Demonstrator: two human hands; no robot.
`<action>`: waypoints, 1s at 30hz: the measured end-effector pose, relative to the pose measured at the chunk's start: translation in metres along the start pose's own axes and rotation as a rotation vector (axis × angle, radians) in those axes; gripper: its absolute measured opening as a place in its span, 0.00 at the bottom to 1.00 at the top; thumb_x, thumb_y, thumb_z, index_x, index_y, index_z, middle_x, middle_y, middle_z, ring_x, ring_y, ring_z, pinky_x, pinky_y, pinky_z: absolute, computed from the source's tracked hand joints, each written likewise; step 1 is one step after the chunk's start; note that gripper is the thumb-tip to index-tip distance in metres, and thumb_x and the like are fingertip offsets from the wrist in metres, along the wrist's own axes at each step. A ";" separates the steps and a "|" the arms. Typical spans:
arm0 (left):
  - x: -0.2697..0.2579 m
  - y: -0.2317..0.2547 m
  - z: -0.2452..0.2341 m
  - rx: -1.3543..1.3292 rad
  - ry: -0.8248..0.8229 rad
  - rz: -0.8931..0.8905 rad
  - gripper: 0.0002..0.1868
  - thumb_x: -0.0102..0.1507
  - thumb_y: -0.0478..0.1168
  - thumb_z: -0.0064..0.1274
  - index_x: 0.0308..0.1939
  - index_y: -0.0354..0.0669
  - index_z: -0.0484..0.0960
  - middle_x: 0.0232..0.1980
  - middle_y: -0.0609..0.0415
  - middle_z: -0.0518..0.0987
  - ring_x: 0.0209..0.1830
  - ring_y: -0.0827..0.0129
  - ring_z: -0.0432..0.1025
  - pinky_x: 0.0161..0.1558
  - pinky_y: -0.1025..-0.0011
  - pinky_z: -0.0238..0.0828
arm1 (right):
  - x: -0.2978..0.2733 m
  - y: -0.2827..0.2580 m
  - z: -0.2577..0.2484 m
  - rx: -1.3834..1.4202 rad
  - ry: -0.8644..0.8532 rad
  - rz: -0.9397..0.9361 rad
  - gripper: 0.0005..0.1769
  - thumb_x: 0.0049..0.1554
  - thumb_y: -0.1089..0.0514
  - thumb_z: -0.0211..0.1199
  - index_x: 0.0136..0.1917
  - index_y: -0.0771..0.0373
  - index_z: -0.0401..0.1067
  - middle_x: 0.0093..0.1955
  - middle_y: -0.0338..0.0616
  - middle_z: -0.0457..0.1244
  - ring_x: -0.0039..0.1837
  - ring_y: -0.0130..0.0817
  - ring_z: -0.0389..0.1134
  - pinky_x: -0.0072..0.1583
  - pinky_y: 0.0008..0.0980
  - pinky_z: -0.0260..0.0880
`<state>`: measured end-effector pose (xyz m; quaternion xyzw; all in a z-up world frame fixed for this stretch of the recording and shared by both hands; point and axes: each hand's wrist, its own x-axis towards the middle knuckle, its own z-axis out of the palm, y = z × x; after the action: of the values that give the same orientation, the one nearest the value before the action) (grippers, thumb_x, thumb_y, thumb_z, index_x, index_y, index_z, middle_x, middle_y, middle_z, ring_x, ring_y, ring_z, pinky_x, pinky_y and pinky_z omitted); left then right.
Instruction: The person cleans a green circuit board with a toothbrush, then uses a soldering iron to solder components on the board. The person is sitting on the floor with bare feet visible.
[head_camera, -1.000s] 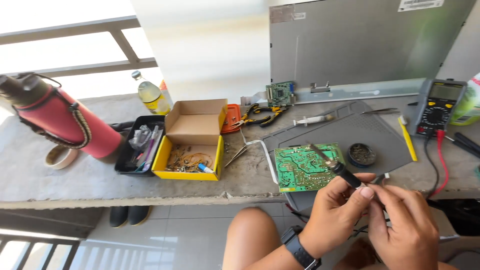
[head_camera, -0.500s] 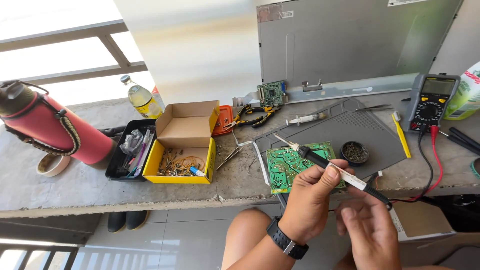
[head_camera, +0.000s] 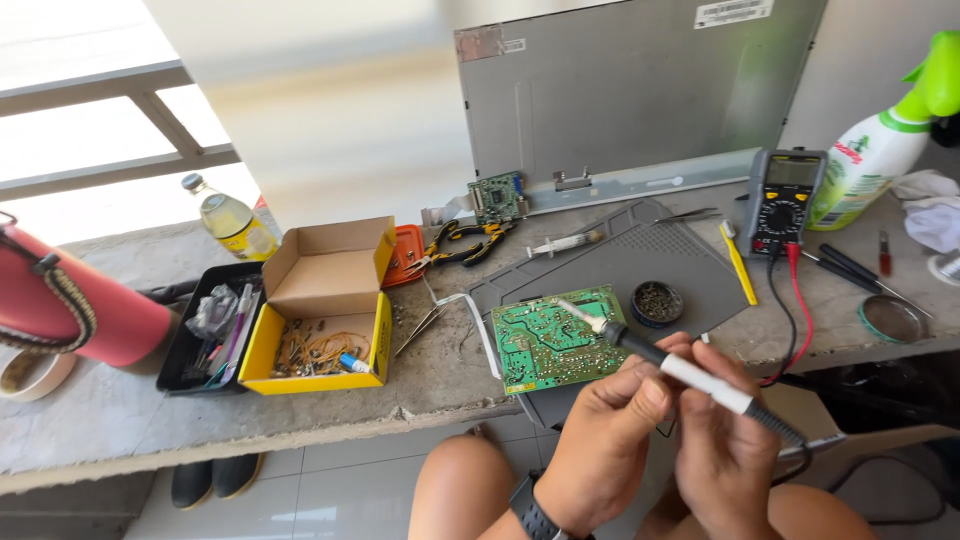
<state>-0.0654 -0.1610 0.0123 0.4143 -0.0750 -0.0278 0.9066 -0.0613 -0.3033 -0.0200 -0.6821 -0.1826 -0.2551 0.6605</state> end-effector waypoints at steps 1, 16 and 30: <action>-0.008 -0.001 -0.006 -0.001 -0.013 -0.012 0.17 0.72 0.50 0.70 0.54 0.40 0.94 0.63 0.48 0.87 0.68 0.66 0.79 0.69 0.66 0.76 | 0.004 0.005 -0.009 -0.009 0.015 0.001 0.27 0.76 0.55 0.58 0.86 0.58 0.65 0.72 0.49 0.66 0.80 0.51 0.72 0.69 0.38 0.84; 0.000 0.071 -0.093 1.174 0.321 0.255 0.12 0.70 0.49 0.68 0.54 0.52 0.89 0.40 0.61 0.83 0.39 0.71 0.78 0.47 0.67 0.77 | 0.102 0.059 -0.066 0.067 0.344 0.219 0.13 0.72 0.61 0.69 0.68 0.60 0.70 0.58 0.48 0.72 0.52 0.34 0.73 0.56 0.28 0.81; 0.019 0.077 -0.188 1.958 0.629 0.190 0.24 0.71 0.43 0.58 0.70 0.44 0.88 0.59 0.42 0.91 0.57 0.38 0.81 0.63 0.46 0.76 | 0.109 0.052 -0.040 -0.192 0.213 0.202 0.10 0.70 0.60 0.73 0.61 0.61 0.74 0.56 0.45 0.76 0.59 0.30 0.78 0.64 0.27 0.81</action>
<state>-0.0181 0.0280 -0.0486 0.9517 0.1433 0.2266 0.1493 0.0526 -0.3562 0.0017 -0.7262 -0.0171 -0.2746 0.6300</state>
